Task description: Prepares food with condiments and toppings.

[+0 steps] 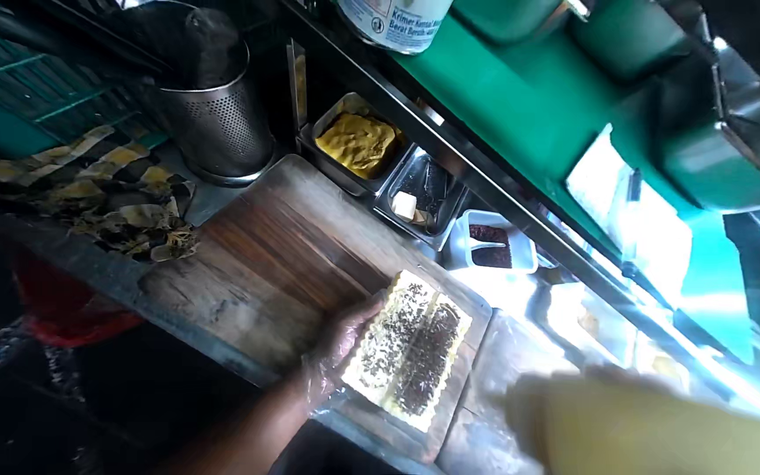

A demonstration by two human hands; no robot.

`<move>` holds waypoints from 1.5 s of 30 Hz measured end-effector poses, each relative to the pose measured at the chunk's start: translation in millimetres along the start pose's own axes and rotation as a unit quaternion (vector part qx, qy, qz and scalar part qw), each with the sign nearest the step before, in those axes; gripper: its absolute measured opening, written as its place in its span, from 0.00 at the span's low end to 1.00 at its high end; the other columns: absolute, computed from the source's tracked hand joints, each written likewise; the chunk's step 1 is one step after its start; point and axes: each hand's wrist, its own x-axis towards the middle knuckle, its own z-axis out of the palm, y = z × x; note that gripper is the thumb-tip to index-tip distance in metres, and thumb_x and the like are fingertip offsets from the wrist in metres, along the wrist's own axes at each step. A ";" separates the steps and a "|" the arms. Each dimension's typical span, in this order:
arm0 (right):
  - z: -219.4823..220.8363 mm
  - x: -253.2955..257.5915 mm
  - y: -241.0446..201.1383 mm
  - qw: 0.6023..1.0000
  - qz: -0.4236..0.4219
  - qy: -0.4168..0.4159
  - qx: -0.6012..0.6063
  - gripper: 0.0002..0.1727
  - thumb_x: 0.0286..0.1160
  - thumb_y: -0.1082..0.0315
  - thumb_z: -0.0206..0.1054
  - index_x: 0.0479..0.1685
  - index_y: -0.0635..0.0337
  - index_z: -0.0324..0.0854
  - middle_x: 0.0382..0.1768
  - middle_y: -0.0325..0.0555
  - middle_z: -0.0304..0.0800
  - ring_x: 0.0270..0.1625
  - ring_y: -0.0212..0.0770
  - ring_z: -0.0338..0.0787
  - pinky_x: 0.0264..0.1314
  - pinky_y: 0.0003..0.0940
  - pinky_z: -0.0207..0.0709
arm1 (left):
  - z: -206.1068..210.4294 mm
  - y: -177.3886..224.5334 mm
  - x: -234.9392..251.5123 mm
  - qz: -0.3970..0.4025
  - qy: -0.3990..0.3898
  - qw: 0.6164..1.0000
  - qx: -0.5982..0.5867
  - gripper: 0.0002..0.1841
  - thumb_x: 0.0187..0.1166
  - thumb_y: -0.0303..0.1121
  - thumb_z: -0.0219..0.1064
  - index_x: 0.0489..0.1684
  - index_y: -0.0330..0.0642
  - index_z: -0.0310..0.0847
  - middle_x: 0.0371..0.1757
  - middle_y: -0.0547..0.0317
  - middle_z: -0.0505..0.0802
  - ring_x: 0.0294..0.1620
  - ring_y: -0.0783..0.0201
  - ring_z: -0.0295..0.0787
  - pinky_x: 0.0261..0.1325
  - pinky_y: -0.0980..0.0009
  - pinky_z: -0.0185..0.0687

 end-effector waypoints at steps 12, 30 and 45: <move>-4.9 -7.8 -15.0 0.994 0.065 0.035 0.081 0.23 0.68 0.51 0.73 0.58 0.55 0.85 0.55 0.46 0.93 0.63 0.42 0.90 0.71 0.39 0.81 | 1.5 -3.6 -11.4 0.000 0.081 0.994 0.075 0.11 0.80 0.36 0.60 0.42 0.42 0.88 0.37 0.51 0.95 0.36 0.62 0.94 0.39 0.63 0.93; -36.4 -2.9 -22.3 0.998 0.043 0.021 0.029 0.26 0.73 0.48 0.70 0.65 0.55 0.82 0.59 0.51 0.91 0.64 0.49 0.90 0.66 0.46 0.85 | 0.0 -2.6 -9.7 -0.008 0.042 0.999 0.005 0.15 0.82 0.38 0.54 0.43 0.44 0.89 0.38 0.52 0.95 0.37 0.65 0.95 0.39 0.66 0.93; -16.4 8.2 -26.5 0.998 0.043 0.012 0.036 0.22 0.73 0.51 0.70 0.60 0.54 0.86 0.56 0.51 0.93 0.62 0.50 0.92 0.67 0.47 0.85 | 2.5 -0.3 -10.9 -0.006 0.056 0.998 0.003 0.15 0.84 0.38 0.54 0.46 0.43 0.89 0.40 0.52 0.96 0.38 0.65 0.95 0.40 0.67 0.93</move>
